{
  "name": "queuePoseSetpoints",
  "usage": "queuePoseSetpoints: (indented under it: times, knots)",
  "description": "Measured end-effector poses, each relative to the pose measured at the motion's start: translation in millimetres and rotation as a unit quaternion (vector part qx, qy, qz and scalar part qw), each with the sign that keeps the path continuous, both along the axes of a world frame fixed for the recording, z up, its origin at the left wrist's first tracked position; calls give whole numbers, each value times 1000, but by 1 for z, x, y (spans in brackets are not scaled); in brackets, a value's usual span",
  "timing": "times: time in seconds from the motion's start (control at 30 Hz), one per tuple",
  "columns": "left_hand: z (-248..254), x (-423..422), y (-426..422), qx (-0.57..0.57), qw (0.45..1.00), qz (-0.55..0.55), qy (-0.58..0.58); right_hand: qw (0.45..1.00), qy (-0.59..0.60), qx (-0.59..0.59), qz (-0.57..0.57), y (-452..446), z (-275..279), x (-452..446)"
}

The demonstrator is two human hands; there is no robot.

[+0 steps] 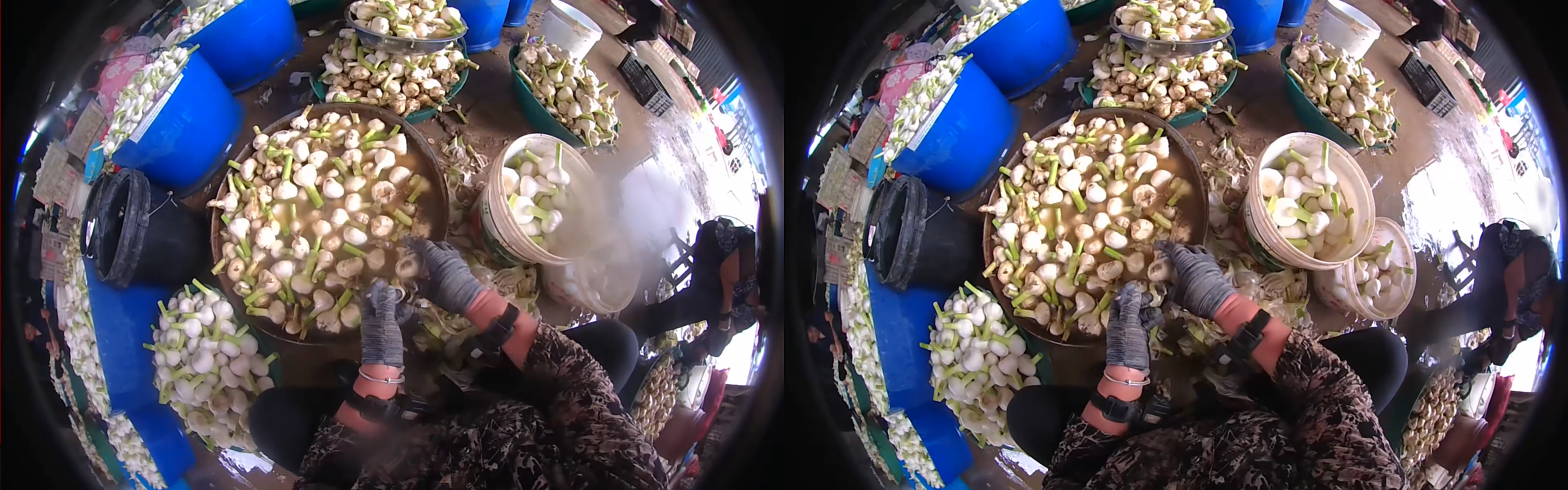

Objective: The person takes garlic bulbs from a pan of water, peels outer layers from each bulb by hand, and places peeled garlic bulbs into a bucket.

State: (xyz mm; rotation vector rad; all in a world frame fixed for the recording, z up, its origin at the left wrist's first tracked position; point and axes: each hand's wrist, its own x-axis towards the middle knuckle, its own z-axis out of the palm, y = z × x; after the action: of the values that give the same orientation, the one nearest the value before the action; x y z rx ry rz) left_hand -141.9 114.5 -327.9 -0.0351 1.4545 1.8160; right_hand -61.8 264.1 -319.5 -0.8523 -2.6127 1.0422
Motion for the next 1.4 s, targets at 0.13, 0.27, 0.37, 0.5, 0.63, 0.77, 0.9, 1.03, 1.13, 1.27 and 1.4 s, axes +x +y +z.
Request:
queuePoseSetpoints:
  times: [0.13,0.27,0.37,0.5,0.63,0.77,0.9,1.03,1.13,1.27,1.4]
  knots:
    - [1,11,11,68,954,-134,-260,992,123,-37,-16,-25,42,46]
    - [23,28,14,98,959,-208,-165,985,153,78,11,-28,52,80]
    - [45,42,17,124,959,-241,-86,973,208,-60,-82,-32,67,105]
    - [44,56,21,115,974,-195,-4,958,181,-64,-212,-38,55,115]
    - [32,55,19,58,960,-243,130,958,199,-29,-203,-42,48,108]
    - [37,60,18,55,955,-231,175,965,114,32,-233,-43,36,104]
    - [47,56,17,69,959,-230,150,962,104,-42,-249,-33,35,101]
    - [36,45,16,77,960,-218,158,957,150,15,-249,-23,43,110]
    - [40,40,16,5,902,-256,348,965,183,95,-159,-29,67,109]
    - [48,43,17,-36,817,-269,508,973,86,171,-125,-38,61,102]
    - [45,41,17,-21,797,-270,540,975,79,164,-132,-36,63,103]
